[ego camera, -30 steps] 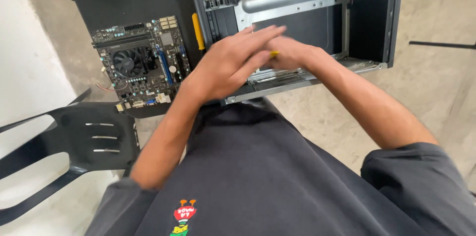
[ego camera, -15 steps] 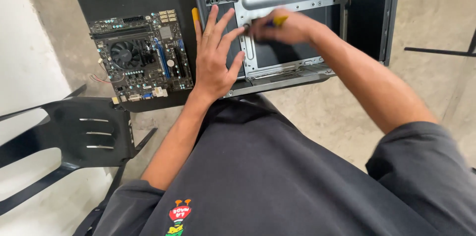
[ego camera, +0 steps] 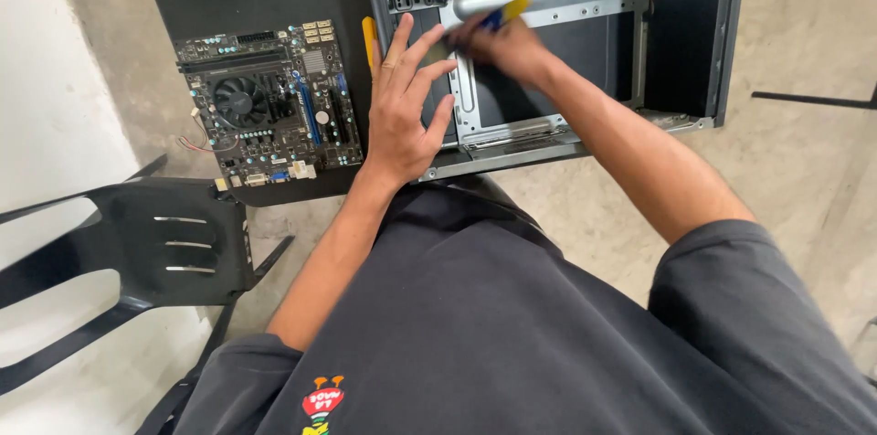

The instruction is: Removing a motherboard from a computer case, cleaning the case with a brush, and performing maintenance on the motherboard components.

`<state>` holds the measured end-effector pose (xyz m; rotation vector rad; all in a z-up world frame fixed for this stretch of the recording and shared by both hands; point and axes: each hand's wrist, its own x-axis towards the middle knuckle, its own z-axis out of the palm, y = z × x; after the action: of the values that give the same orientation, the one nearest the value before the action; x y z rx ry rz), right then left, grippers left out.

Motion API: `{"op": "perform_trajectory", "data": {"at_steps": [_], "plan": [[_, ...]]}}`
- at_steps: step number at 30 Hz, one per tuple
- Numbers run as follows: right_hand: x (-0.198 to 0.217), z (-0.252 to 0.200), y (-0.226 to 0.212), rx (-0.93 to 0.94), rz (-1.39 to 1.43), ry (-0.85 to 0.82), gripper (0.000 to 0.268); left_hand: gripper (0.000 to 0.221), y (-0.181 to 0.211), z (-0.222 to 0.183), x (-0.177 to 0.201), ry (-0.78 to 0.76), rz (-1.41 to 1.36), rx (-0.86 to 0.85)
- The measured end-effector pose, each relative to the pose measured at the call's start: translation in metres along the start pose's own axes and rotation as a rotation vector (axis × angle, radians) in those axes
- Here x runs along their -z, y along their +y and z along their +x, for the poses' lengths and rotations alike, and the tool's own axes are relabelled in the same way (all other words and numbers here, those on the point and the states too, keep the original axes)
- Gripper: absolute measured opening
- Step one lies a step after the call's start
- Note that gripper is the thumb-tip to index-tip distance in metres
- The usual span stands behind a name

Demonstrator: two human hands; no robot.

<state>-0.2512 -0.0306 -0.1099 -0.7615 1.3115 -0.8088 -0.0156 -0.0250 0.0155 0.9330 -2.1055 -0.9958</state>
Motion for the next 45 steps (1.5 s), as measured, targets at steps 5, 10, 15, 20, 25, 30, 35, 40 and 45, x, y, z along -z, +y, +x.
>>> {"op": "perform_trajectory", "data": {"at_steps": [5, 10, 15, 20, 25, 30, 35, 40, 45], "plan": [[0.022, 0.038, 0.045, 0.231, 0.502, 0.721, 0.021, 0.021, 0.002, -0.001, 0.001, 0.014, -0.027, -0.015], [0.009, 0.038, 0.027, 0.227, 0.640, 0.644, 0.024, 0.019, 0.004, 0.001, 0.004, 0.008, -0.028, 0.004], [0.082, -0.014, 0.003, 0.486, -0.929, 0.439, 0.019, 0.017, 0.002, 0.001, 0.001, 0.017, -0.017, -0.018], [0.140, -0.051, 0.020, 0.233, -1.172, 0.489, 0.015, 0.018, 0.004, -0.002, 0.002, 0.052, -0.073, -0.007], [0.100, -0.125, -0.100, -0.197, -0.511, 0.009, 0.011, 0.063, -0.005, -0.016, -0.012, 0.215, -0.111, 0.130], [0.083, -0.201, -0.114, 0.288, -0.725, 0.503, 0.027, 0.066, -0.012, -0.015, -0.027, 0.129, -0.107, 0.264], [0.100, -0.233, -0.069, 0.450, -0.421, 0.786, 0.021, 0.072, -0.011, 0.002, -0.047, 0.151, -0.159, 0.232], [0.142, -0.254, -0.049, 0.542, -0.895, 1.134, 0.020, 0.077, -0.016, 0.020, -0.061, 0.113, -0.160, 0.275], [0.184, -0.259, -0.023, 0.219, -1.235, 1.026, 0.018, 0.080, -0.022, 0.026, -0.064, 0.125, -0.188, 0.275]]}}
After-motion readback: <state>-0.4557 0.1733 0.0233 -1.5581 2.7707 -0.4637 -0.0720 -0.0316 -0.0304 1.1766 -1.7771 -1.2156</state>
